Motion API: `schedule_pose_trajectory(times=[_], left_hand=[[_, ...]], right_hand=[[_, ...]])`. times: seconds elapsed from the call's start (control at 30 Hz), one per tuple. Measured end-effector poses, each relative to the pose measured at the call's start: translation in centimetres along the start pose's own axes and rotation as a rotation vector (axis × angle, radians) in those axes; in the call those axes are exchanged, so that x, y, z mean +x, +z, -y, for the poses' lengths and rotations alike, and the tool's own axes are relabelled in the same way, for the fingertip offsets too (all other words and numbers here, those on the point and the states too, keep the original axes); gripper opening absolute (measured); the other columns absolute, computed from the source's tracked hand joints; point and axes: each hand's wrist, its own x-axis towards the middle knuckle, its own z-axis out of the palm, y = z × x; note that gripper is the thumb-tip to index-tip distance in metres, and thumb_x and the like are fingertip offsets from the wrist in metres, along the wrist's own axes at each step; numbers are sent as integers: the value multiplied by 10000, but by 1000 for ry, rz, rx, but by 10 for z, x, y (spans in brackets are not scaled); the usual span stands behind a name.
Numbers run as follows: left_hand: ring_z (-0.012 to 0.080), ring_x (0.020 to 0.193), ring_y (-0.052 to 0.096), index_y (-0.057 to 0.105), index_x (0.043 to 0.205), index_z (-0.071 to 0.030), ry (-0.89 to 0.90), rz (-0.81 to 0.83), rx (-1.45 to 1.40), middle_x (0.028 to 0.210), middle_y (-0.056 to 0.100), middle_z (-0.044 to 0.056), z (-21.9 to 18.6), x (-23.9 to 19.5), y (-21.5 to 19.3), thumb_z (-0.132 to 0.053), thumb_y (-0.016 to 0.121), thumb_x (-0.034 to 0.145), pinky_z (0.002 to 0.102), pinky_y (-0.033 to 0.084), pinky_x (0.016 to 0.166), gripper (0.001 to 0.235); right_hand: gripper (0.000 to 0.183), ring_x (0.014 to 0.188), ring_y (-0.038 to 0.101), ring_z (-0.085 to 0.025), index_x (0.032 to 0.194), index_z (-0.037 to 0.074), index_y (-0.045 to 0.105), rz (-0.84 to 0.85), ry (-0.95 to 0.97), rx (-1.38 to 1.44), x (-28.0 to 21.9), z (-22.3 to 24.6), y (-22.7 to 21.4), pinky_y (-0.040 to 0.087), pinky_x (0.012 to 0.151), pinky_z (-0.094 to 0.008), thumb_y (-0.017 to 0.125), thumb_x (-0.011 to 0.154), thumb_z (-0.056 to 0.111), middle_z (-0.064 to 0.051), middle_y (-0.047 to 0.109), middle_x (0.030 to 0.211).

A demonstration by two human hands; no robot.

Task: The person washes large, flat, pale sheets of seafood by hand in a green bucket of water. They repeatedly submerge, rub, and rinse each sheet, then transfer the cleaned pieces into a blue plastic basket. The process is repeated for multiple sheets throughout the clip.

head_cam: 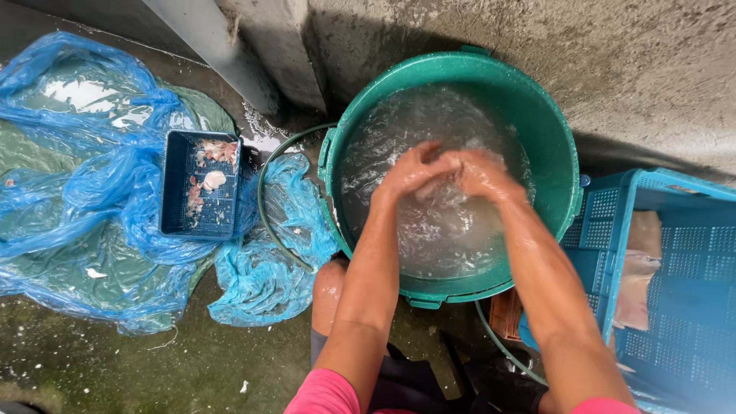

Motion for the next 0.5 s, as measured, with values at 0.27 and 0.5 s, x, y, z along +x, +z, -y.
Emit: schedule_pose_trajectory(times=[0.27,0.5], left_hand=[[177,1027,627,735,1207,-10,231,62,-300,1081,690,87,-20,-2,-14,-677,677,837,331,506,895,765],[222,936,745,695,1209,-22,-105,-15,-34,1052,795,139,-25,-9,-2,-411,838,652,371,580,843,695]], right_hand=[[298,698,579,-203,954,0,684,-579,45,168,-72,83,-171,495,670,-361,759,1030,278,-151,656,822],[272,732,616,-392,943,59,682,-800,152,-571,-14,-8,-79,471,704,-478,638,1159,218,-165,672,848]])
